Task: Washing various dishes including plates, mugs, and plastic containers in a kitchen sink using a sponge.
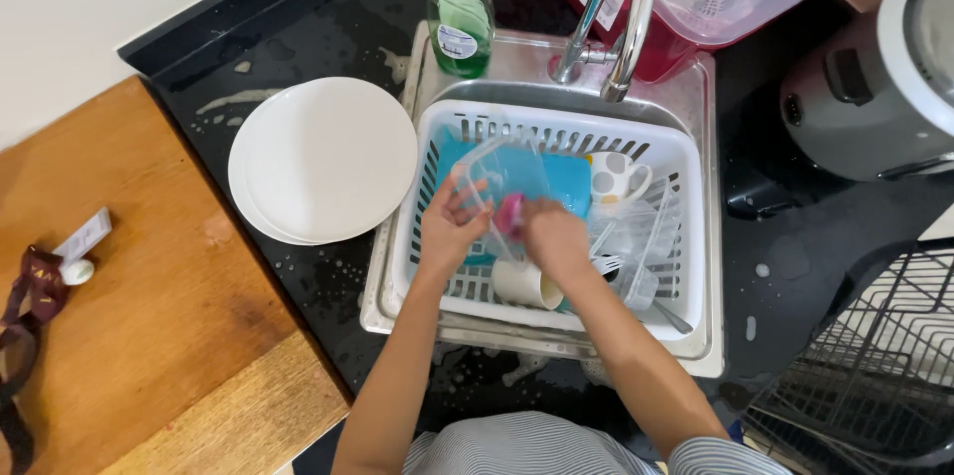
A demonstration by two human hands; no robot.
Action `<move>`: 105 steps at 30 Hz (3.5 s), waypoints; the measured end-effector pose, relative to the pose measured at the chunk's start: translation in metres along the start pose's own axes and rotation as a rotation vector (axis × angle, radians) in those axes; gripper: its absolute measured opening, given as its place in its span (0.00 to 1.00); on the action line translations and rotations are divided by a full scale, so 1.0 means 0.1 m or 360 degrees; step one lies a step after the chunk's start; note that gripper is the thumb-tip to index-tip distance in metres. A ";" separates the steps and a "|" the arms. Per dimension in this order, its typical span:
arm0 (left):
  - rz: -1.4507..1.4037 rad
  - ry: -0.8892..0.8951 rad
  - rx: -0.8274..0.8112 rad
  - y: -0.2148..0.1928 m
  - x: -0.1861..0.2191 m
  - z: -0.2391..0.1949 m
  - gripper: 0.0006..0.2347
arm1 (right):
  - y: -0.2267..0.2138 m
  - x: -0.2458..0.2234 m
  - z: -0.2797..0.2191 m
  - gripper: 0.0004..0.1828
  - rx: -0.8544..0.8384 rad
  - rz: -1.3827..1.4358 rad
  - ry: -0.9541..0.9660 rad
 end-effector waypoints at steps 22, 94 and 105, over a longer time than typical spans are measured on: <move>0.0188 -0.0056 -0.0221 0.00 0.07 -0.06 0.34 | 0.45 0.19 0.05 0.17 -0.0297 0.2324 0.0580; 0.0943 0.0483 -0.0054 -0.07 0.86 -0.54 0.04 | -0.81 0.09 -0.02 0.26 0.0506 0.0727 -0.0155; 0.0804 0.0947 0.0475 0.26 0.67 -0.94 0.03 | 0.48 -0.44 -0.26 0.14 0.0805 0.2387 0.0598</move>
Point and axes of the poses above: each hand's wrist, its own z-axis towards the middle knuckle, its own y-axis out of the palm, x = y × z, the point moved 2 cm from there along z, towards the middle knuckle, and after that the axes turned 2 degrees about -y, right-handed, at the moved point
